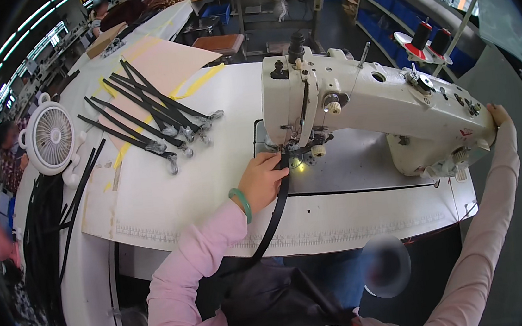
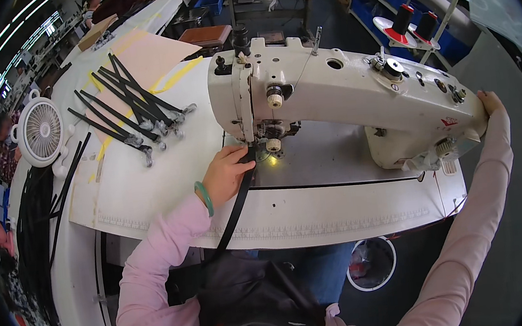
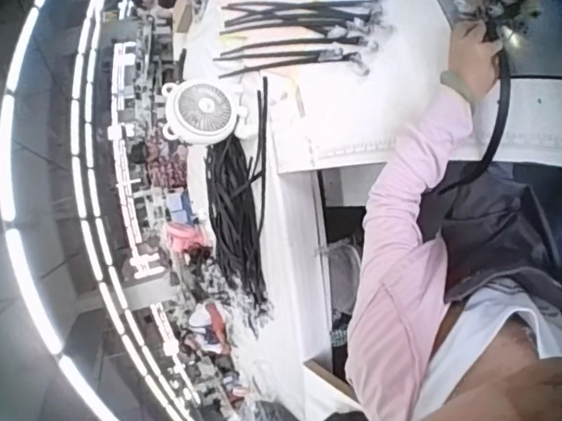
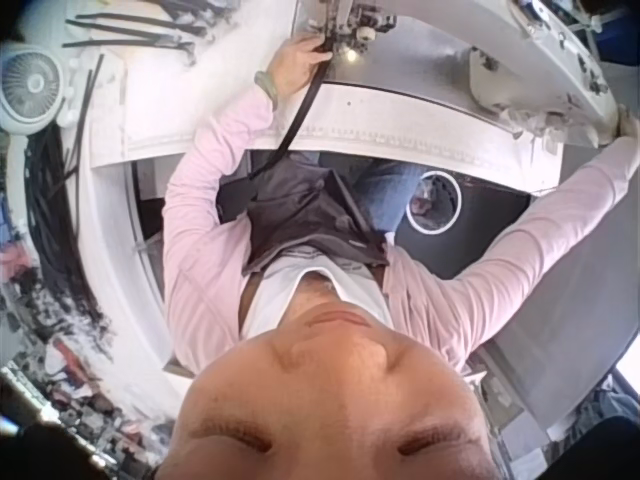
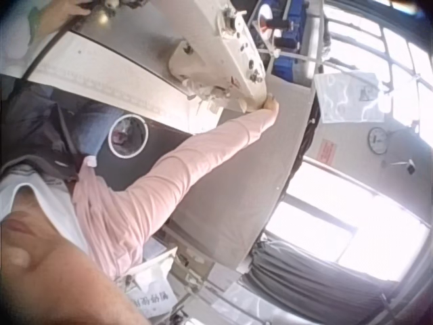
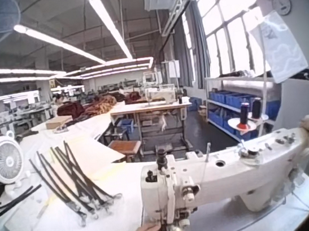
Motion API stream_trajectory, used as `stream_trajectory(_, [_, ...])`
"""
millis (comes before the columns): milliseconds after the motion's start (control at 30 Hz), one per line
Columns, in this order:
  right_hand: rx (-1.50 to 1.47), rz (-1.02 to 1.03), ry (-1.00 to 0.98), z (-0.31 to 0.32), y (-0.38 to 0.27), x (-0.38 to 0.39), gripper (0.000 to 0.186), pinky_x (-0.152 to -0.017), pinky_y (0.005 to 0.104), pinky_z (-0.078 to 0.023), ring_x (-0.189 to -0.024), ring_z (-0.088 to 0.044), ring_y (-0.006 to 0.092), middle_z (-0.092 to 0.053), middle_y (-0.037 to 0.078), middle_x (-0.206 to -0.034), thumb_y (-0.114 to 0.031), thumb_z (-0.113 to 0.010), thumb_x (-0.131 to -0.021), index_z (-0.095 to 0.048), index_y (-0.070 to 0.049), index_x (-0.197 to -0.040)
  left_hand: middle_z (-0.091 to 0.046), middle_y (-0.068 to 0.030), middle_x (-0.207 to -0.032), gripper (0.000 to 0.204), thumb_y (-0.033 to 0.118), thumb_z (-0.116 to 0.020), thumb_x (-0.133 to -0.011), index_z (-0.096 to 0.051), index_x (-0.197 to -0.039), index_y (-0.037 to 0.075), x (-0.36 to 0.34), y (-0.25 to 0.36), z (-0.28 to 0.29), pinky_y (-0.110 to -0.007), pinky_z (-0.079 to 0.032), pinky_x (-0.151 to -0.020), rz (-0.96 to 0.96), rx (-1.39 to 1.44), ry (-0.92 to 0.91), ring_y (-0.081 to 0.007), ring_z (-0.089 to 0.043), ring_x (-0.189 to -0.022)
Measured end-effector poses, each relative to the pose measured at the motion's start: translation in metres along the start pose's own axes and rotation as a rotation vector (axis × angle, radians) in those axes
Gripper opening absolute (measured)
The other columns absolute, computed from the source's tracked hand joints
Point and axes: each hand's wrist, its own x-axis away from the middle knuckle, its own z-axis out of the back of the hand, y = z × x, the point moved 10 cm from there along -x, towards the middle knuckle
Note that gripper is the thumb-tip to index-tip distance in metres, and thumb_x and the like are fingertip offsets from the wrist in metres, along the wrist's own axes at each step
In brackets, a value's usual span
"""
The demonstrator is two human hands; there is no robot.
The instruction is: The person operates an industrial sewing machine to stitch long black straps. They repeatedly feed each strap through the machine, guide it under the needle, and cut the thread after each pass. Finished straps are placed on the table to the left.
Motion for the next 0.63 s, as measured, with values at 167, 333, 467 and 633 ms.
stream_trajectory(167, [0.034,-0.017,0.009,0.001,0.006,0.003,0.046,-0.083,0.0365,-0.042,-0.097,-0.057,0.031,-0.061,0.019,-0.103,-0.039,-0.046,-0.088,-0.058,0.001,-0.107,-0.058,-0.0163,-0.104,0.028,-0.002,-0.064,-0.065,-0.066,-0.091,0.005,-0.001,0.001,0.003,-0.038,-0.045,-0.083,0.021,0.033,-0.01,-0.0323,-0.052,-0.099])
stream_trajectory(333, [0.083,0.04,0.101,0.01,0.008,0.003,0.047,-0.085,0.0362,-0.04,-0.1,-0.056,0.0324,-0.06,0.019,-0.105,-0.041,-0.045,-0.088,-0.058,0.0,-0.109,-0.057,-0.0176,-0.104,0.028,0.008,-0.065,-0.068,-0.063,-0.095,0.002,-0.005,0.008,0.002,-0.036,-0.045,-0.083,0.06,-0.119,-0.019,-0.0313,-0.053,-0.099])
stream_trajectory(467, [0.094,0.017,0.102,0.015,0.021,-0.004,0.052,-0.088,0.0359,-0.038,-0.106,-0.053,0.0331,-0.06,0.018,-0.106,-0.046,-0.043,-0.088,-0.057,-0.002,-0.111,-0.055,-0.0177,-0.109,0.034,0.006,-0.062,-0.066,-0.06,-0.1,0.001,-0.002,0.002,-0.014,-0.036,-0.041,-0.09,0.043,-0.173,-0.059,-0.0295,-0.049,-0.104])
stream_trajectory(633, [0.073,0.095,0.078,0.009,0.042,-0.019,0.051,-0.092,0.0364,-0.036,-0.11,-0.05,0.0326,-0.057,0.022,-0.11,-0.047,-0.042,-0.087,-0.055,-0.006,-0.115,-0.055,-0.0178,-0.109,0.035,0.007,-0.062,-0.065,-0.061,-0.1,0.002,-0.002,-0.002,-0.02,-0.036,-0.041,-0.091,0.016,-0.191,-0.098,-0.0299,-0.049,-0.105])
